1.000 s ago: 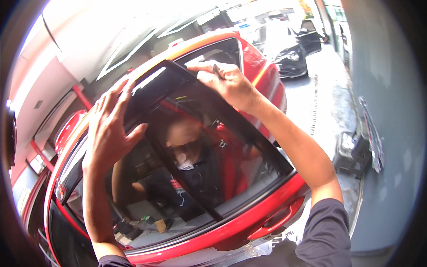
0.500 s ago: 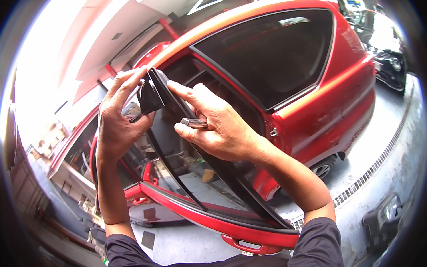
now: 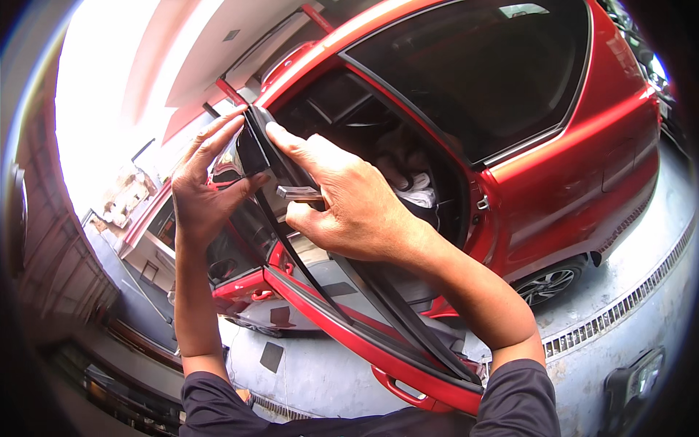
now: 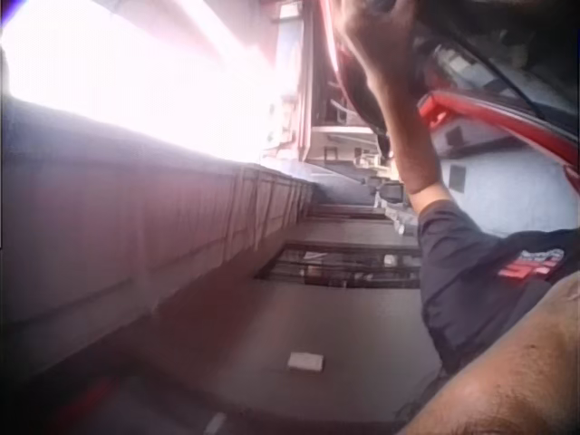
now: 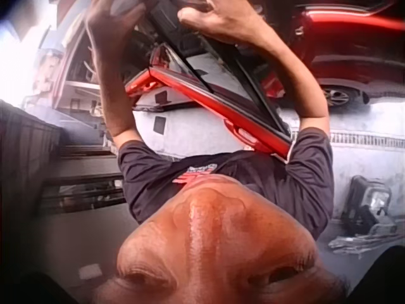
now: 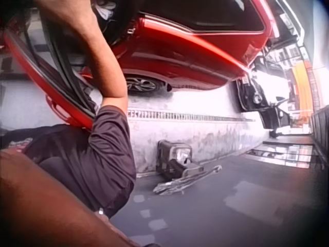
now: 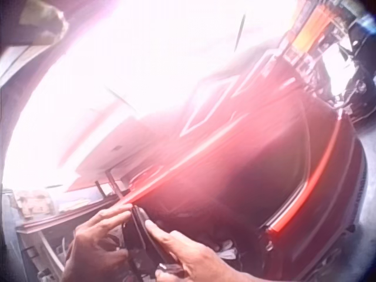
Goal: The person uses a metal tool to trim a red and black plastic strip, then installs the strip along the top edge of a car window. The person aligns and presses the strip into place along the window frame.
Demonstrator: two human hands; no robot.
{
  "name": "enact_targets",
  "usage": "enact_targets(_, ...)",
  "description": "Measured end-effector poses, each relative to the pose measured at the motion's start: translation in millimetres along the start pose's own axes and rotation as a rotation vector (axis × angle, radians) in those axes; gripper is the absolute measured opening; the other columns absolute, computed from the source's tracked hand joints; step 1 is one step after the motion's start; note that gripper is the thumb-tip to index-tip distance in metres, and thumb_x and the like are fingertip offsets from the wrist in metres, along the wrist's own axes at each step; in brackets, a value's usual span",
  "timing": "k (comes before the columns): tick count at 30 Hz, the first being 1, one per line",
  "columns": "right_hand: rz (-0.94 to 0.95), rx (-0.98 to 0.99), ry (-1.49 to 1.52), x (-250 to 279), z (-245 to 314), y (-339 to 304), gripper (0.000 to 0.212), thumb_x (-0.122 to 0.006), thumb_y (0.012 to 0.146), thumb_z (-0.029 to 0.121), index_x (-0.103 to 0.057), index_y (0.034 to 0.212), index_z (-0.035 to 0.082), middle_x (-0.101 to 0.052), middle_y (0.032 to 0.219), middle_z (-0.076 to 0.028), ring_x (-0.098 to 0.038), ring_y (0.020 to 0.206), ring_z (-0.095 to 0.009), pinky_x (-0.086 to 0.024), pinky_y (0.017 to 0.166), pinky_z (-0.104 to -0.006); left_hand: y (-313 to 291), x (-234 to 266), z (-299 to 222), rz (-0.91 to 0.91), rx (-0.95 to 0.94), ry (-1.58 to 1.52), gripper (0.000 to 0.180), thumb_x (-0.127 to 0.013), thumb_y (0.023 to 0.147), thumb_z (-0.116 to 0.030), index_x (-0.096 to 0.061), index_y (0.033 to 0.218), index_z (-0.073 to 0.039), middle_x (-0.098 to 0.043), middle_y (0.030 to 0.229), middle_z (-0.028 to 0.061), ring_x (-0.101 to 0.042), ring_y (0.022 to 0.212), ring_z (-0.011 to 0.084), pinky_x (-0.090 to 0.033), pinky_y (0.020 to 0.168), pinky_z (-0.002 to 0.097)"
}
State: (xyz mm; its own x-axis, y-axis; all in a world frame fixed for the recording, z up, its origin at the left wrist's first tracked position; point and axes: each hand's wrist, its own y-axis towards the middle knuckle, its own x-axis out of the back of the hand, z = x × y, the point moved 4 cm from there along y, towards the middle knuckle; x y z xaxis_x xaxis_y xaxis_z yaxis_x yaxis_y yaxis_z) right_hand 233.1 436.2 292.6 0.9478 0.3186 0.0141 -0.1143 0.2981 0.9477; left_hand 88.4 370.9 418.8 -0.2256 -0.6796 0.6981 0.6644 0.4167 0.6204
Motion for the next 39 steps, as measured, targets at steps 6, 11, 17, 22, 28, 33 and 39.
enact_targets(6, 0.099, -0.122, -0.19, 0.5, 15.4, 2.5, 0.082, -0.065, 0.076, 0.002, -0.04, 0.155, 0.006, -0.055, 0.141, -0.025, -0.058, 0.126, -0.042, -0.048, 0.107, -0.0417, -3.0, 1.6, 3.5, -0.017, -0.05, 0.033, 0.072, -0.09, 0.061, -0.002, -0.068, 0.13, -0.006, -0.066, 0.135, 0.0136, -0.064, 0.125, 0.0299, -0.05, 0.107, 0.0399)
enact_targets(11, 0.083, -0.08, -0.232, 1.3, 19.1, 3.0, 0.082, -0.064, 0.077, 0.003, -0.039, 0.155, 0.004, -0.056, 0.139, -0.026, -0.058, 0.125, -0.043, -0.047, 0.108, -0.0416, -4.3, -2.0, 10.3, -0.049, -0.096, 0.005, 0.071, -0.091, 0.062, -0.005, -0.069, 0.129, -0.007, -0.067, 0.134, 0.0136, -0.065, 0.123, 0.0305, -0.051, 0.105, 0.0395)
enact_targets(17, 0.017, -0.001, -0.177, -1.2, 14.1, 3.7, 0.063, -0.064, 0.092, 0.013, -0.045, 0.15, -0.001, -0.061, 0.13, -0.021, -0.065, 0.113, -0.028, -0.051, 0.097, -0.0372, -5.8, -1.8, 15.5, -0.088, -0.123, -0.086, 0.066, -0.092, 0.064, -0.009, -0.069, 0.126, -0.009, -0.066, 0.135, 0.0123, -0.064, 0.123, 0.0305, -0.05, 0.106, 0.0408)
enact_targets(22, -0.205, -0.319, 0.385, -4.8, -5.1, 22.7, 0.035, -0.059, 0.103, 0.022, -0.06, 0.131, 0.0, -0.066, 0.111, -0.008, -0.064, 0.095, -0.013, -0.051, 0.088, -0.0284, -13.5, -9.3, 26.1, -0.174, -0.12, -0.204, 0.074, -0.093, 0.063, -0.008, -0.065, 0.131, -0.01, -0.067, 0.133, 0.0106, -0.062, 0.125, 0.0288, -0.049, 0.107, 0.0405)
enact_targets(28, -0.204, -0.48, 0.715, -13.0, -9.0, 46.1, 0.037, -0.064, 0.1, 0.016, -0.059, 0.135, 0.003, -0.07, 0.104, -0.005, -0.065, 0.08, -0.004, -0.051, 0.063, -0.0175, -18.2, -15.9, 32.6, -0.289, -0.2, -0.237, 0.068, -0.093, 0.064, -0.011, -0.066, 0.127, -0.009, -0.066, 0.133, 0.0101, -0.062, 0.122, 0.0297, -0.05, 0.106, 0.0408)
enact_targets(33, -0.184, -0.507, 0.661, -7.2, -18.2, 51.0, 0.04, -0.066, 0.098, 0.016, -0.058, 0.136, 0.006, -0.071, 0.106, -0.007, -0.073, 0.088, -0.008, -0.057, 0.058, -0.0156, -17.3, -29.4, 40.8, -0.374, -0.239, -0.313, 0.061, -0.092, 0.065, -0.014, -0.067, 0.121, -0.01, -0.068, 0.131, 0.0087, -0.062, 0.12, 0.0312, -0.051, 0.104, 0.0427)
enact_targets(39, -0.243, -0.513, 0.762, -11.3, -12.0, 48.8, 0.041, -0.063, 0.099, 0.015, -0.055, 0.138, 0.005, -0.07, 0.116, -0.011, -0.074, 0.096, -0.016, -0.064, 0.077, -0.0261, -15.0, -33.6, 42.8, -0.406, -0.258, -0.423, 0.051, -0.092, 0.064, -0.013, -0.066, 0.108, -0.009, -0.068, 0.131, 0.0088, -0.06, 0.121, 0.0321, -0.052, 0.102, 0.0442)
